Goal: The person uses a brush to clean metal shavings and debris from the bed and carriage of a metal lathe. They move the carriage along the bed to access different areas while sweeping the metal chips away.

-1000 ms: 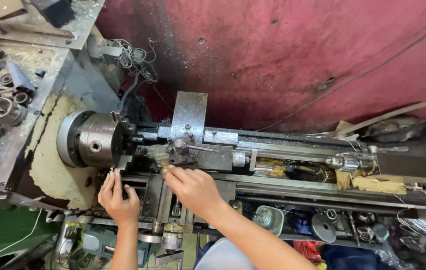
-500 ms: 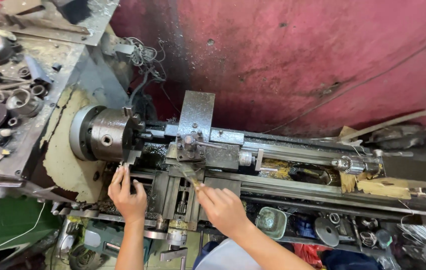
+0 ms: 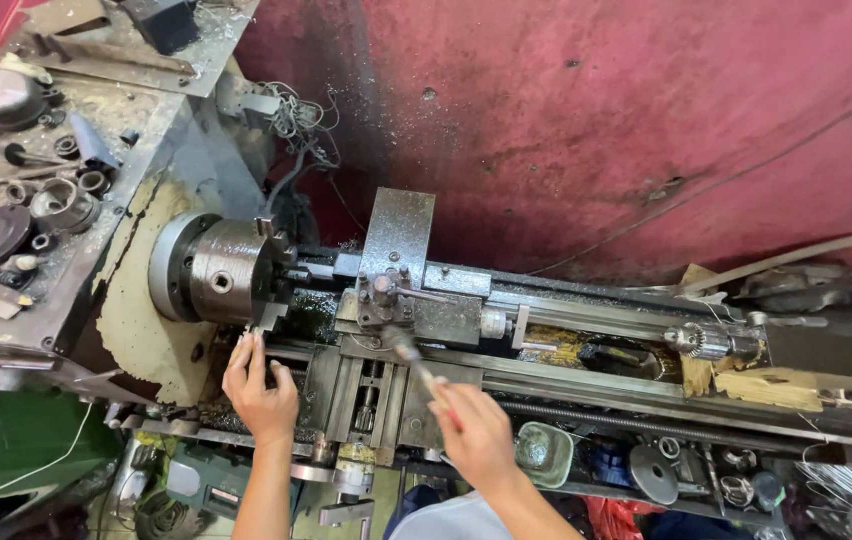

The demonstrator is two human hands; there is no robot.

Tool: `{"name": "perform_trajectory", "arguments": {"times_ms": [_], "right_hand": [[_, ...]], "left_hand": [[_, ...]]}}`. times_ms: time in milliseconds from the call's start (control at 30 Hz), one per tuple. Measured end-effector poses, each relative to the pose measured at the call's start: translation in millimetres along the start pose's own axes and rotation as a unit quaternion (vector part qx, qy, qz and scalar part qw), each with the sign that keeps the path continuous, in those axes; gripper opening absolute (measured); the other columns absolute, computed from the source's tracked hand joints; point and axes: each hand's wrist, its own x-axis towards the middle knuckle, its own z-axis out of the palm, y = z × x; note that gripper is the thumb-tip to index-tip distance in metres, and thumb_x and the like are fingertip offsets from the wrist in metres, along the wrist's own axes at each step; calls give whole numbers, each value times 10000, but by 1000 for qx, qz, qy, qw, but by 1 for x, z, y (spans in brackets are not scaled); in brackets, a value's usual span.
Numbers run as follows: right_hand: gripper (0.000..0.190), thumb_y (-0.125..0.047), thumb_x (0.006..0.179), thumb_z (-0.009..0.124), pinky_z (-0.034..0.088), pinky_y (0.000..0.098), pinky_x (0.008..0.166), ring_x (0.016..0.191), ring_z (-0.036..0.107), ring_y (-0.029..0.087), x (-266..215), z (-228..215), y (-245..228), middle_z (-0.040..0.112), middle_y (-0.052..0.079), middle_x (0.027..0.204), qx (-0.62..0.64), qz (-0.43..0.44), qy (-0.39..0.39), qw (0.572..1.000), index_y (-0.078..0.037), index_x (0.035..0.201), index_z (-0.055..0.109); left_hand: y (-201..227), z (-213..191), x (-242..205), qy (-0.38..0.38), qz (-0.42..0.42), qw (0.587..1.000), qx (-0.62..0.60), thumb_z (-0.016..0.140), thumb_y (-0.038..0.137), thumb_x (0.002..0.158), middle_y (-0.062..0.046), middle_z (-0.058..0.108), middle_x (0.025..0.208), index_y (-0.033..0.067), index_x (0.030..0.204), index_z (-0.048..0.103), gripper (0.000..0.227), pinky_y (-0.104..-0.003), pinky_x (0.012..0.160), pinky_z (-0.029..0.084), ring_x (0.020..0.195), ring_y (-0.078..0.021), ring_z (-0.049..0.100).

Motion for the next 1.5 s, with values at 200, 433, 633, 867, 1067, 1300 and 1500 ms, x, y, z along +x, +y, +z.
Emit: {"name": "perform_trajectory", "arguments": {"times_ms": [200, 433, 633, 867, 1067, 1300, 1500], "right_hand": [[220, -140, 978, 642, 562, 344, 805, 904, 723, 257, 22, -6, 1, 728, 114, 1064, 39, 75, 17, 996, 0, 1133, 712], [247, -53, 955, 598, 575, 214, 681, 730, 633, 104, 31, -30, 47, 681, 33, 908, 118, 256, 10, 959, -35, 1184, 690], [200, -128, 933, 741, 571, 398, 721, 727, 747, 259, 81, -34, 76, 724, 90, 909, 81, 143, 59, 985, -76, 1123, 774], [232, -173, 945, 689, 565, 322, 777, 925, 677, 202, 89, -60, 75, 732, 80, 1026, 142, 116, -122, 975, -49, 1129, 757], [281, -255, 979, 634, 547, 323, 790, 843, 682, 176, 79, -53, 75, 699, 39, 1019, 84, 193, -92, 973, -74, 1168, 739], [254, -268, 1022, 597, 476, 362, 549, 653, 610, 204, 69, -76, 43, 622, 6, 958, -11, 81, -181, 980, -119, 1195, 708], [219, -285, 1018, 635, 581, 318, 643, 726, 666, 171, 53, -41, 45, 702, 46, 996, -155, -12, -194, 969, -100, 1101, 716]], "left_hand": [[-2, -2, 6, 11, 39, 999, -10, 610, -114, 902, -264, 651, 1329, -105, 1299, 688, 404, -532, 1024, 540, 1243, -436, 650], [2, -3, 0, 3, 5, 1000, 4, 621, -109, 895, -230, 650, 1359, -57, 1313, 695, 427, -497, 1064, 488, 1264, -390, 635], [-4, 5, 1, 53, 14, 998, 18, 693, -72, 752, -156, 710, 1290, 6, 1248, 760, 506, -417, 1060, 473, 1176, -340, 689], [4, -4, 9, 13, 9, 1000, -18, 595, -143, 872, -262, 640, 1334, -96, 1326, 680, 464, -515, 1083, 505, 1246, -411, 635], [6, -1, 10, 12, 27, 999, -44, 595, -179, 894, -279, 631, 1302, -139, 1363, 659, 475, -523, 1068, 528, 1226, -450, 647], [5, 0, 6, 14, 8, 999, -45, 589, -218, 886, -253, 617, 1327, -126, 1369, 667, 498, -512, 1100, 524, 1263, -436, 632], [5, -1, 6, 20, 13, 998, -62, 566, -236, 877, -285, 607, 1311, -154, 1358, 663, 498, -523, 1098, 539, 1257, -461, 627]]}}
